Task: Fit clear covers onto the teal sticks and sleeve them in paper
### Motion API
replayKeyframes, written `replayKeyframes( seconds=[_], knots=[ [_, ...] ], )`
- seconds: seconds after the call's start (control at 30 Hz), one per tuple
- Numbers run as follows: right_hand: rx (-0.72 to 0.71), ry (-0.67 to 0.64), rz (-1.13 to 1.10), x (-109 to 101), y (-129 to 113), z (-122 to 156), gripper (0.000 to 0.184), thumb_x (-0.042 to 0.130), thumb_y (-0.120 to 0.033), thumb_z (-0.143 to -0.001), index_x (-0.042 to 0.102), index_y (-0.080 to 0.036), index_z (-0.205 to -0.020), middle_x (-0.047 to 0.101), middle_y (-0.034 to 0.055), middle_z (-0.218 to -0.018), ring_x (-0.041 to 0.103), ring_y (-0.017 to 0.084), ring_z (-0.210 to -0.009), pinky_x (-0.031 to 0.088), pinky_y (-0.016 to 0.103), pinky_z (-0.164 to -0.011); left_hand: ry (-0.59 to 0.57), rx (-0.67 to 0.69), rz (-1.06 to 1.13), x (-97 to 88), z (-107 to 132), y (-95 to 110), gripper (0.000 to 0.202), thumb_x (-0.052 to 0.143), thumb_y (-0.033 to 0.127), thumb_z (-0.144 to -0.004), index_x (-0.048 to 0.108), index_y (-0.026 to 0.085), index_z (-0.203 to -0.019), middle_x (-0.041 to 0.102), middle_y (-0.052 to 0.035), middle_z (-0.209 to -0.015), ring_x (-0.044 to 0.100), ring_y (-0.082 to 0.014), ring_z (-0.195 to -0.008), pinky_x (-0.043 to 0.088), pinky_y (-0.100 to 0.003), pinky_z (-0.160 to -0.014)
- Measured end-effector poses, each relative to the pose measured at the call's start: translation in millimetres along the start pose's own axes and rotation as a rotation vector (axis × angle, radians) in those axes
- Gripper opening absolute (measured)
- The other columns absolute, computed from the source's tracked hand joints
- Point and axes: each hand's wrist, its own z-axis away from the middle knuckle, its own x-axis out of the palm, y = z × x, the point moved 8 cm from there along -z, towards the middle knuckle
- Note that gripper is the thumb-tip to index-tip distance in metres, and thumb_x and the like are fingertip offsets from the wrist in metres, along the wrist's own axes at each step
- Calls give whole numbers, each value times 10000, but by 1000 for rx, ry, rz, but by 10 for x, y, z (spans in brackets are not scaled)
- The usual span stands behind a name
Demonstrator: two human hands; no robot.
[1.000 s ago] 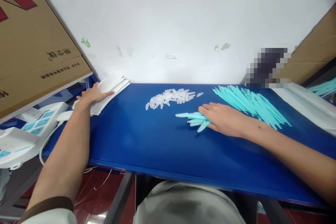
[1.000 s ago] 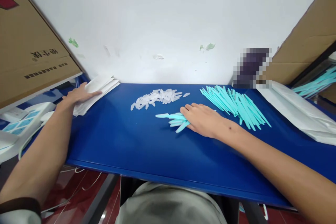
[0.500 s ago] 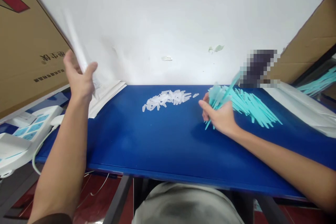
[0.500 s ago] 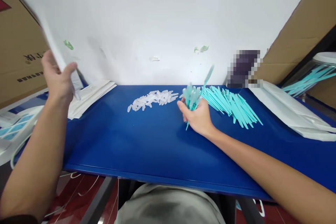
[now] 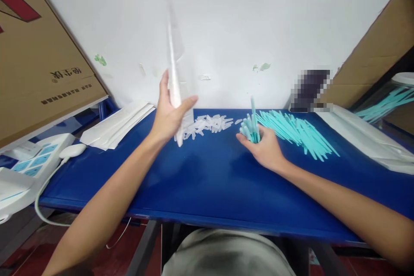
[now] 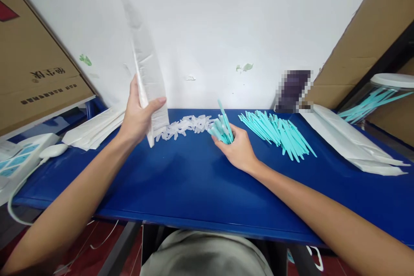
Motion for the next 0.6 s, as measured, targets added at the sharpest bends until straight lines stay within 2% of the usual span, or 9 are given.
replayKeyframes(
  seconds=[0.07,0.13,0.23,0.3,0.37,0.5,0.53,0.6],
  knots=[
    [17,-44,11,42,30,28,284,719,-455,-786,617,-196,-729,638,10,-654,551,181,-602,464,314,-582,-64,134,-80,280,-16,287,806,762,626,-804,381,345,-1457,516,-70,-1445,421,-380,-1437,460,-530,-1084],
    [-4,-104,2,87,31,63,275,726,-453,-798,666,-186,-768,690,25,-716,603,208,-670,489,324,-630,-165,217,-147,589,-51,499,762,709,646,-857,363,368,-1477,455,-53,-1483,333,-402,-1486,397,-583,-1121],
    [-60,-206,-8,156,0,115,226,724,-414,-817,706,-189,-831,736,28,-798,650,231,-735,508,333,-674,-331,232,-180,1007,-77,576,729,644,655,-907,364,335,-1498,439,-77,-1472,311,-431,-1476,319,-639,-1142],
    [-71,-214,12,163,-16,128,238,712,-421,-828,692,-187,-790,714,20,-731,634,217,-670,489,320,-622,-415,189,-101,1199,-35,518,777,705,652,-859,402,319,-1492,462,-99,-1449,334,-455,-1446,294,-645,-1150],
    [-71,-192,21,154,-40,123,268,706,-439,-832,676,-184,-753,696,21,-683,627,213,-637,473,310,-585,-469,122,44,1315,45,444,828,809,627,-758,486,315,-1454,511,-115,-1402,368,-481,-1408,283,-636,-1160],
    [-101,-185,-58,151,-131,107,242,739,-403,-816,701,-183,-910,762,49,-847,707,254,-793,537,336,-695,-564,-65,239,1424,172,350,826,920,490,-611,625,276,-1352,603,-140,-1280,434,-488,-1351,273,-611,-1182],
    [-78,-210,-79,165,-130,107,241,743,-410,-816,687,-187,-887,751,41,-795,708,246,-743,542,337,-678,-555,-92,283,1407,159,360,784,919,450,-618,641,266,-1328,615,-140,-1273,435,-474,-1361,271,-596,-1190],
    [5,-270,-144,197,-104,117,280,741,-453,-822,631,-200,-775,686,9,-632,674,213,-575,534,328,-586,-454,-104,415,1286,67,401,665,893,371,-669,654,255,-1279,629,-124,-1281,427,-430,-1398,280,-555,-1198]
  ],
)
